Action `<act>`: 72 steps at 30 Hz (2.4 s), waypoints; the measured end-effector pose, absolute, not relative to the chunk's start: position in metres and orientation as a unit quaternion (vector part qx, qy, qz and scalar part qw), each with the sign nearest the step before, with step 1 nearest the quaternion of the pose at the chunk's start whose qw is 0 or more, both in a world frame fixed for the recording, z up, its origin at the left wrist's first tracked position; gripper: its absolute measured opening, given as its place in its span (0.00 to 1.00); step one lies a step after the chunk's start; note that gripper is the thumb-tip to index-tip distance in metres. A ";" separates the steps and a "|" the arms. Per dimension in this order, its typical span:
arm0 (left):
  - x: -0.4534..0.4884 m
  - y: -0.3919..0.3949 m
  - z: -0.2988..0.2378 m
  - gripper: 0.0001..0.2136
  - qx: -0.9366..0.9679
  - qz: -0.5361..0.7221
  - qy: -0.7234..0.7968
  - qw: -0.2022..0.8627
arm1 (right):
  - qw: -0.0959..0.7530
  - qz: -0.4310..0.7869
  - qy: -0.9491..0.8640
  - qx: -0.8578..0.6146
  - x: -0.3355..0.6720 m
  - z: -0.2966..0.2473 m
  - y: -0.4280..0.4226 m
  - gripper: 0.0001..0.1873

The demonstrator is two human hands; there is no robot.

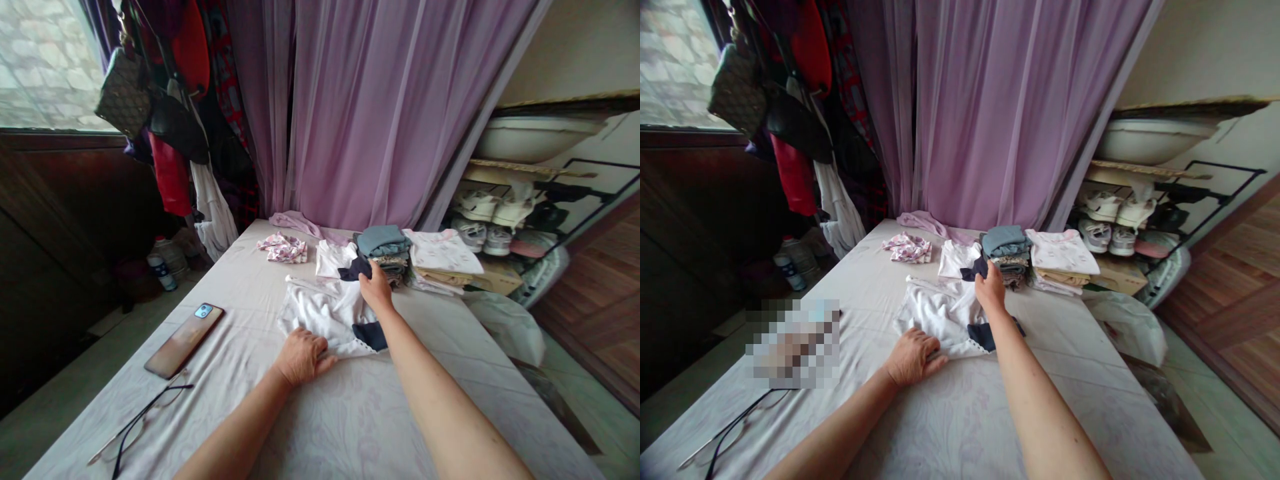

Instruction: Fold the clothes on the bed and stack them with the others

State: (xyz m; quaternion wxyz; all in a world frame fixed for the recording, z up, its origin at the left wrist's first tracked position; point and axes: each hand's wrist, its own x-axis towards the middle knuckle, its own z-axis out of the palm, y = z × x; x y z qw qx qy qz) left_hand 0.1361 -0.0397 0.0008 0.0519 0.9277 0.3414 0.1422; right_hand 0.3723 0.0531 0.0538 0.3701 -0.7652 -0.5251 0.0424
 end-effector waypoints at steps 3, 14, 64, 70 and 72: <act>0.137 -0.039 0.001 0.17 0.928 0.134 0.343 0.055 | 0.371 0.114 -0.585 -0.712 0.366 0.041 0.018 0.21; 0.109 -0.039 0.017 0.06 0.915 0.153 0.363 0.088 | 0.337 0.197 -0.698 -0.601 0.358 -0.002 -0.079 0.16; 0.087 0.092 0.228 0.13 0.606 0.681 0.335 0.240 | 0.713 0.182 -0.471 -0.488 0.429 0.183 0.039 0.14; 0.070 0.006 0.095 0.13 0.597 0.572 0.469 0.313 | 0.613 0.295 -0.447 -0.581 0.405 0.064 -0.030 0.16; 0.067 -0.015 0.059 0.13 0.608 0.505 0.515 0.331 | 0.596 0.315 -0.423 -0.606 0.403 0.034 -0.052 0.16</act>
